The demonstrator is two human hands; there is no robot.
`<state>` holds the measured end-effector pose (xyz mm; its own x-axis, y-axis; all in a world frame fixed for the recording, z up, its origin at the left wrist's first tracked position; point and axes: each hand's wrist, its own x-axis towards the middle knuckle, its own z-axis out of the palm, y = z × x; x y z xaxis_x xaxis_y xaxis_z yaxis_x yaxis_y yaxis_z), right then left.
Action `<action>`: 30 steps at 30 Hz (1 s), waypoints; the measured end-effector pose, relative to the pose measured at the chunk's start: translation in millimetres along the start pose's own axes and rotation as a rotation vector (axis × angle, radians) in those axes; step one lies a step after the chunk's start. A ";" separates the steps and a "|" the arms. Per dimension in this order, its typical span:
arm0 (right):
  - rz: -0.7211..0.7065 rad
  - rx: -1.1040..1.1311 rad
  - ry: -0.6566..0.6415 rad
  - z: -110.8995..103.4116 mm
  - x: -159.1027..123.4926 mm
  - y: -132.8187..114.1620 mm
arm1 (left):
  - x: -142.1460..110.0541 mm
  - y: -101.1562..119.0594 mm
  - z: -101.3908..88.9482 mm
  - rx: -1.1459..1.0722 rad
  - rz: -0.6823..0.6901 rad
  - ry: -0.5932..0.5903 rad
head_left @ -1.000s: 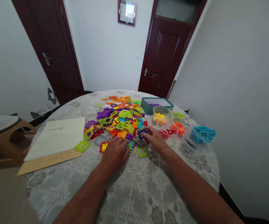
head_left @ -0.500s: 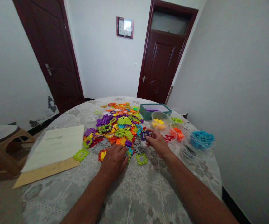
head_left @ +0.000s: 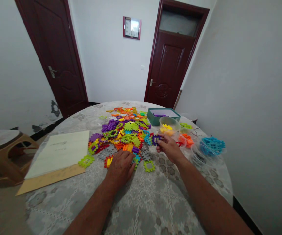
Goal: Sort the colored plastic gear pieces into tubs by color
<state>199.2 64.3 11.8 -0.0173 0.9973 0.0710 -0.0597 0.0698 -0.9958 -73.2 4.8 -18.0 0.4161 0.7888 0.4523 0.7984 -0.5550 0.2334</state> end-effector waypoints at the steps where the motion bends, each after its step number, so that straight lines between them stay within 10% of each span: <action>1: 0.011 -0.037 -0.039 -0.4 -2.3 -1.7 | 0.0 0.0 0.0 -0.002 0.000 0.004; 11: 0.123 0.063 -0.149 23.4 -35.0 10.1 | 4.4 10.2 -1.1 -0.300 -0.102 0.154; 17: 0.155 0.067 -0.291 48.7 -45.7 17.7 | 7.3 11.6 -5.7 -0.580 -0.278 0.008; 23: 0.034 -0.261 -0.251 29.5 -42.2 9.2 | 8.5 4.3 -8.5 -0.467 -0.360 0.074; 30: 0.092 -0.705 -0.669 -7.2 -34.2 -24.1 | 9.7 5.1 -8.7 -0.453 -0.373 0.111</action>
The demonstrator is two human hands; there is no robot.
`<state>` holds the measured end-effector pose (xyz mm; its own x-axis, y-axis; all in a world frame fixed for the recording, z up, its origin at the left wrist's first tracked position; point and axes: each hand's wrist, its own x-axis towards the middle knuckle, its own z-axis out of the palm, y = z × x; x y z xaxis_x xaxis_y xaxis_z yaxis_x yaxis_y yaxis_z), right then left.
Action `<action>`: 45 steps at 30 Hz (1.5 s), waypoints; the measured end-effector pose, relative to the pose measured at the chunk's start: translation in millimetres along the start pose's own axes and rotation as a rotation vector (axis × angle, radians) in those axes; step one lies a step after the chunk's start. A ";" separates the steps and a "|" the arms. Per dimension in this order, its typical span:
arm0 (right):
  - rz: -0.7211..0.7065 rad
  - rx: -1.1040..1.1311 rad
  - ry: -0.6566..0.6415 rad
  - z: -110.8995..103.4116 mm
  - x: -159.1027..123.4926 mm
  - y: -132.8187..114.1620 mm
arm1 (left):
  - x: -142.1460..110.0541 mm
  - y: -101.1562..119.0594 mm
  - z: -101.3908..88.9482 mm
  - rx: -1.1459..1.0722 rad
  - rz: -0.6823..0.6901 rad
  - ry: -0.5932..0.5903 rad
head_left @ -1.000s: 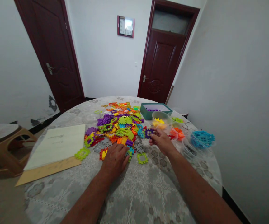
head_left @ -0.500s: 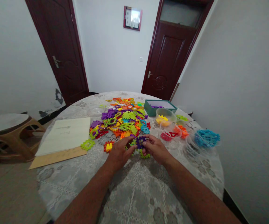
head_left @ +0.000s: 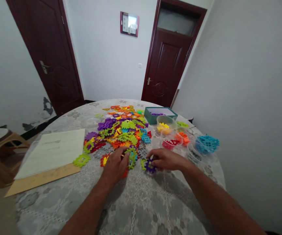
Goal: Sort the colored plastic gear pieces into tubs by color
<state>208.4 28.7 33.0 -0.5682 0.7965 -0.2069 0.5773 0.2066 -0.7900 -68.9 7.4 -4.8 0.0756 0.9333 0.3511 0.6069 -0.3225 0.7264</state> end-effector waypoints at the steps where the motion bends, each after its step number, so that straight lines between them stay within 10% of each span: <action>1: 0.008 -0.020 0.007 -14.4 4.4 -1.8 | 0.1 -0.2 0.3 -0.006 -0.001 0.001; 7: -0.058 0.271 0.861 -120.0 56.2 -14.6 | 0.5 -4.3 2.2 -0.085 -0.062 -0.053; 10: -0.038 0.249 0.989 -130.3 64.7 -13.7 | 0.6 -2.3 1.5 -0.132 -0.129 -0.093; 19: -0.195 0.219 0.407 45.3 33.5 -7.7 | -1.2 7.2 0.3 -0.359 -0.116 -0.311; 24: -0.224 0.096 0.433 62.8 23.2 -12.1 | -1.1 8.4 -0.2 -0.360 -0.100 -0.400; 32: -0.183 0.195 0.291 29.2 -6.2 -9.0 | -3.6 18.5 -7.2 -0.241 -0.082 -0.433; 38: -0.085 0.378 0.748 -56.1 -34.2 25.4 | 0.3 7.0 -11.2 -0.042 -0.004 -0.130; 45: 0.101 0.104 1.117 -170.0 -55.7 86.6 | -1.3 1.6 -6.9 0.041 0.072 -0.006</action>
<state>389.7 98.9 74.2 0.3521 0.8800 0.3188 0.5095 0.1055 -0.8540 -73.5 4.5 0.0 0.1250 0.9091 0.3974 0.6319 -0.3818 0.6745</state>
